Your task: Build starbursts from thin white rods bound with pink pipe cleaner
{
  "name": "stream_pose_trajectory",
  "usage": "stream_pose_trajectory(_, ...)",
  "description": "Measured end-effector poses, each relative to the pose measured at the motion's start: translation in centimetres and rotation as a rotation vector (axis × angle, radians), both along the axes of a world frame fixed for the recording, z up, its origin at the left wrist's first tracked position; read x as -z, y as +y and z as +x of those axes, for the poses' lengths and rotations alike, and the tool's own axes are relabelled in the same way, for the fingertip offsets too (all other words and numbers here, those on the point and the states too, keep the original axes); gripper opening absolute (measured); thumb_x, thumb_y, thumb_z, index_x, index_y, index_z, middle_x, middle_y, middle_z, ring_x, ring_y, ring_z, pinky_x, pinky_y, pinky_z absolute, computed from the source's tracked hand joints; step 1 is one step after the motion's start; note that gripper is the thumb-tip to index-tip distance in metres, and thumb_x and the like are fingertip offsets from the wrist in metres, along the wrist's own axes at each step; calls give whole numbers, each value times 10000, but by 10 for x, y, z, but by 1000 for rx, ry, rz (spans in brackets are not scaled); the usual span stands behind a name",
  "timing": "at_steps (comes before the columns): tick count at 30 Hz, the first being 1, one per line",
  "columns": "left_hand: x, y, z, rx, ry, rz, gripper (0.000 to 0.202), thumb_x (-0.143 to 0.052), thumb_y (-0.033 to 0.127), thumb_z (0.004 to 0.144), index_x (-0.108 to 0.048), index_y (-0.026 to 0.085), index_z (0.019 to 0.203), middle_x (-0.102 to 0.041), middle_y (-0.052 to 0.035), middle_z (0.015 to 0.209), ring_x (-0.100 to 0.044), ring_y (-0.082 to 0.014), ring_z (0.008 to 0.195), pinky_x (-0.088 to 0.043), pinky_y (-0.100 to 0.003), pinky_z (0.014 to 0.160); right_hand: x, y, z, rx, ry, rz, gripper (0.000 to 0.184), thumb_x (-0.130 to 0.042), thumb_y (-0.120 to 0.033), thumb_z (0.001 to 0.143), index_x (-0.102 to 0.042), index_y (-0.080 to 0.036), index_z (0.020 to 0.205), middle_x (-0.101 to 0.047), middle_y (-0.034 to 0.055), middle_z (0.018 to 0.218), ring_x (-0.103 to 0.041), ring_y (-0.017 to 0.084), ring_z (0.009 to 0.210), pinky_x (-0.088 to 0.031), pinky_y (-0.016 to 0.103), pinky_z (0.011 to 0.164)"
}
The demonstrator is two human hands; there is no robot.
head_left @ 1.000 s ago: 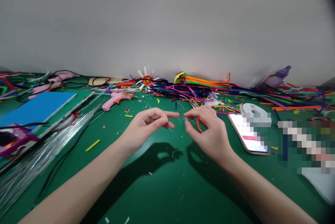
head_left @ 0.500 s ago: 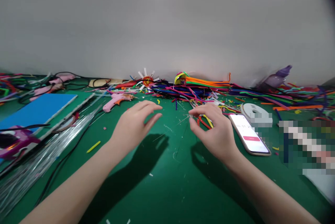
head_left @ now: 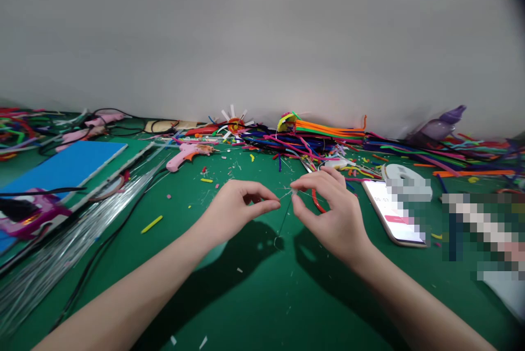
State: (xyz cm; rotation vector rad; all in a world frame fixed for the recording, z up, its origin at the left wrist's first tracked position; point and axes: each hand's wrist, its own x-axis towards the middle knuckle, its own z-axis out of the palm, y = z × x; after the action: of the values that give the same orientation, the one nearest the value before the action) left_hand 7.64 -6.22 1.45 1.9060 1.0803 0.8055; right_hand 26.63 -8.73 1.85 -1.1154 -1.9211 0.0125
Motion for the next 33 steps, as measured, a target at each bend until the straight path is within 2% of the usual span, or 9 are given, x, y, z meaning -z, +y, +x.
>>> stream_pose_trajectory(4, 1, 2, 1, 15, -82, -142, 171, -630, 315, 795, -691, 158, 766, -638, -5, 634, -528, -97, 528, -420, -206, 493, 0, 0, 0, 0, -2, 7, 104, -560, -167, 794, -603, -241, 853, -675, -10, 792, -630, 147, 764, -369, 437, 987)
stream_pose_trajectory(15, -2, 2, 1, 28, -85, -153, 219, -570, 349, 836, -655, 150, 800, -620, -14, 638, -527, -105, 548, -403, -214, 498, 2, 1, 1, 3, -21, 31, 99, -562, -164, 790, -601, -240, 840, -686, -8, 808, -634, 148, 770, -362, 434, 990)
stream_pose_trajectory(21, -1, 2, 0, 56, -249, -193, 202, -565, 351, 858, -629, 162, 826, -664, -38, 837, -543, -87, 585, -455, -244, 590, 3, 2, 1, -11, -43, 47, 112, -567, -157, 790, -603, -240, 856, -691, -10, 823, -638, 148, 788, -357, 434, 995)
stream_pose_trajectory(25, -5, 2, -4, 73, -394, -229, 190, -509, 353, 902, -561, 178, 849, -656, -50, 963, -573, -89, 649, -454, -242, 591, 2, 2, 1, -10, -52, 52, 118, -574, -150, 789, -601, -239, 862, -689, -11, 829, -637, 145, 792, -347, 443, 1006)
stream_pose_trajectory(28, -11, 4, -10, 53, -508, -245, 179, -471, 349, 921, -474, 196, 828, -622, -19, 780, -525, -87, 565, -423, -243, 522, 2, 2, 2, -6, -49, 44, 127, -567, -154, 793, -602, -245, 874, -689, -12, 840, -637, 145, 799, -346, 447, 1010)
stream_pose_trajectory(30, -16, 7, -16, 25, -560, -222, 183, -466, 335, 921, -441, 204, 796, -515, 22, 639, -452, -76, 502, -376, -234, 469, 2, 2, 3, -1, -48, 44, 128, -565, -158, 794, -604, -249, 875, -689, -14, 847, -638, 145, 803, -350, 447, 1008)
stream_pose_trajectory(33, -24, 12, -25, -75, -653, -138, 199, -452, 289, 924, -423, 204, 746, -350, 42, 591, -365, -66, 499, -334, -224, 451, 3, 3, 4, 7, -47, 57, 124, -568, -157, 793, -605, -249, 868, -688, -15, 847, -640, 144, 803, -357, 440, 1002)
